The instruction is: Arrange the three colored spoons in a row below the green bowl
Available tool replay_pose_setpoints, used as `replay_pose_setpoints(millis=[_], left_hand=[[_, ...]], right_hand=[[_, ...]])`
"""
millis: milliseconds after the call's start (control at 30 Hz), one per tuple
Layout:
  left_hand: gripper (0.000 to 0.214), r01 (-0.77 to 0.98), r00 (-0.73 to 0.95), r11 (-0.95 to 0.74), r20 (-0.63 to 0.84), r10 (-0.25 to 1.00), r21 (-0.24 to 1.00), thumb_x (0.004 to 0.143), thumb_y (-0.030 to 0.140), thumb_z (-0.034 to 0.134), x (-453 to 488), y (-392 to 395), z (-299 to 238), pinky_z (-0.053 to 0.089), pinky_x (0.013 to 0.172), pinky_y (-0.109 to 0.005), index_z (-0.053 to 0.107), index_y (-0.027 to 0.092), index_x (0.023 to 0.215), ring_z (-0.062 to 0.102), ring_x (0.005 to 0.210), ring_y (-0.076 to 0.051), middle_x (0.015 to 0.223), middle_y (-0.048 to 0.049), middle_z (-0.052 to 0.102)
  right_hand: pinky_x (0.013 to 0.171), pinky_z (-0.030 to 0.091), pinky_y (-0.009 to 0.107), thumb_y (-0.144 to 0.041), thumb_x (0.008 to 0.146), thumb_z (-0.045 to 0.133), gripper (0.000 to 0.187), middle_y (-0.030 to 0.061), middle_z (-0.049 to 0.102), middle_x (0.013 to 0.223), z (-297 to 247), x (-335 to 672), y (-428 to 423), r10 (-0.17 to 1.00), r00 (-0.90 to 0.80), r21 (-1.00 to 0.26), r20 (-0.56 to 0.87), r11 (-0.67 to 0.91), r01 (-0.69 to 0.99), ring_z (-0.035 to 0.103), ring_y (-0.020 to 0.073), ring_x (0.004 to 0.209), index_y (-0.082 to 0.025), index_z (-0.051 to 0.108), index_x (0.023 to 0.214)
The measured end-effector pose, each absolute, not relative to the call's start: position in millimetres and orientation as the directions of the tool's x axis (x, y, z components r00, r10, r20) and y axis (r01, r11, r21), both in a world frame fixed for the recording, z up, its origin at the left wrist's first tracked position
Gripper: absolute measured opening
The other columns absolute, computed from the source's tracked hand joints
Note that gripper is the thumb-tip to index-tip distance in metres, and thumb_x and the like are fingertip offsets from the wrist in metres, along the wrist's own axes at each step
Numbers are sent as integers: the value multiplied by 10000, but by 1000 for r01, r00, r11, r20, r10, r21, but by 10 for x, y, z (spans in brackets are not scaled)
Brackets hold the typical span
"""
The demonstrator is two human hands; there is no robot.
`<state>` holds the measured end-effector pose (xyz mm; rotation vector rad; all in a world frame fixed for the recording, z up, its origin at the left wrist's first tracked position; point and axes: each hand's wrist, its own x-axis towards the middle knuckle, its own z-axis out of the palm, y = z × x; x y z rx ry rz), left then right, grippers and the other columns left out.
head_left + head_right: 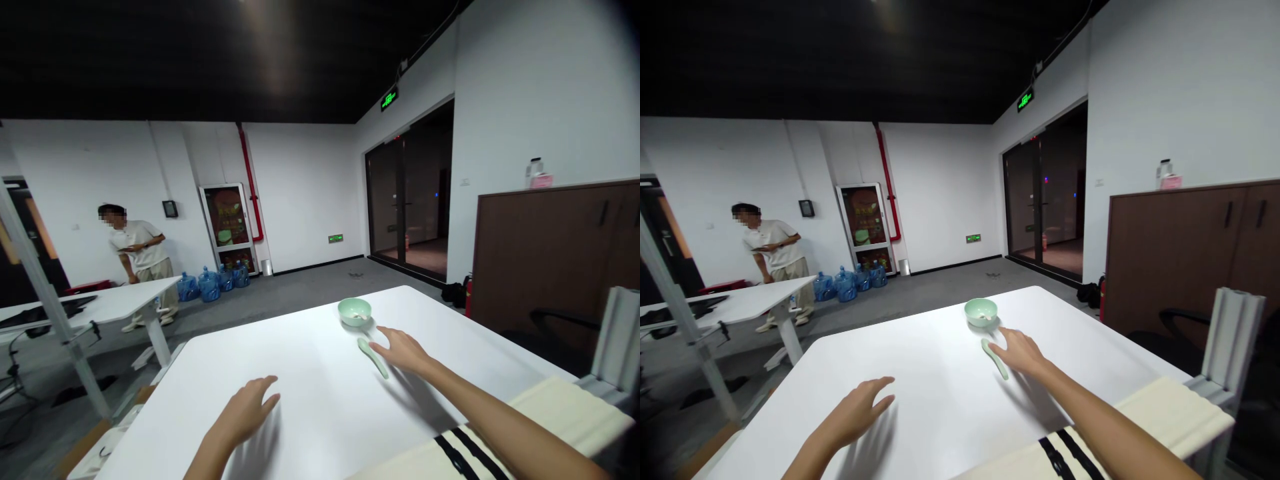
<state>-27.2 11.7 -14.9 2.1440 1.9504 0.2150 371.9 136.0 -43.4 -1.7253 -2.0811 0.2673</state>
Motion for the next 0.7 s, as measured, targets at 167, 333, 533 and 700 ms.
replay_pose_setpoints(millis=[167,333,533,700], left_hand=[[562,955,102,-86,-40,994,285,909,519,409,-270,132,-164,414,1056,-415,526,243,1384,524,1289,-283,1395,-76,585],[575,956,101,-83,-52,994,280,908,526,400,-256,131,-176,411,1056,-423,517,240,1393,519,1289,-284,1398,-81,581],[564,957,92,-71,-59,994,282,900,529,412,-253,119,-176,407,1059,-416,528,260,1382,534,1267,-279,1385,-69,594],[574,956,91,-73,-53,994,285,901,544,408,-254,133,-162,407,1064,-416,525,266,1389,532,1275,-281,1399,-56,585]], right_hand=[[890,434,325,-613,874,463,621,147,674,1229,-309,3693,1474,970,-136,-397,202,208,894,604,290,1152,-181,614,1293],[801,427,291,-548,878,489,533,151,718,1091,-102,3615,1890,971,-98,-383,217,177,907,651,269,1034,-161,666,1198],[723,413,274,-456,817,559,359,140,723,1032,11,3405,2461,990,-20,-389,141,74,918,661,253,966,-169,738,939],[691,419,273,-389,784,589,314,153,710,1032,-104,3286,2753,997,47,-340,65,-22,940,666,246,927,-145,730,923]])
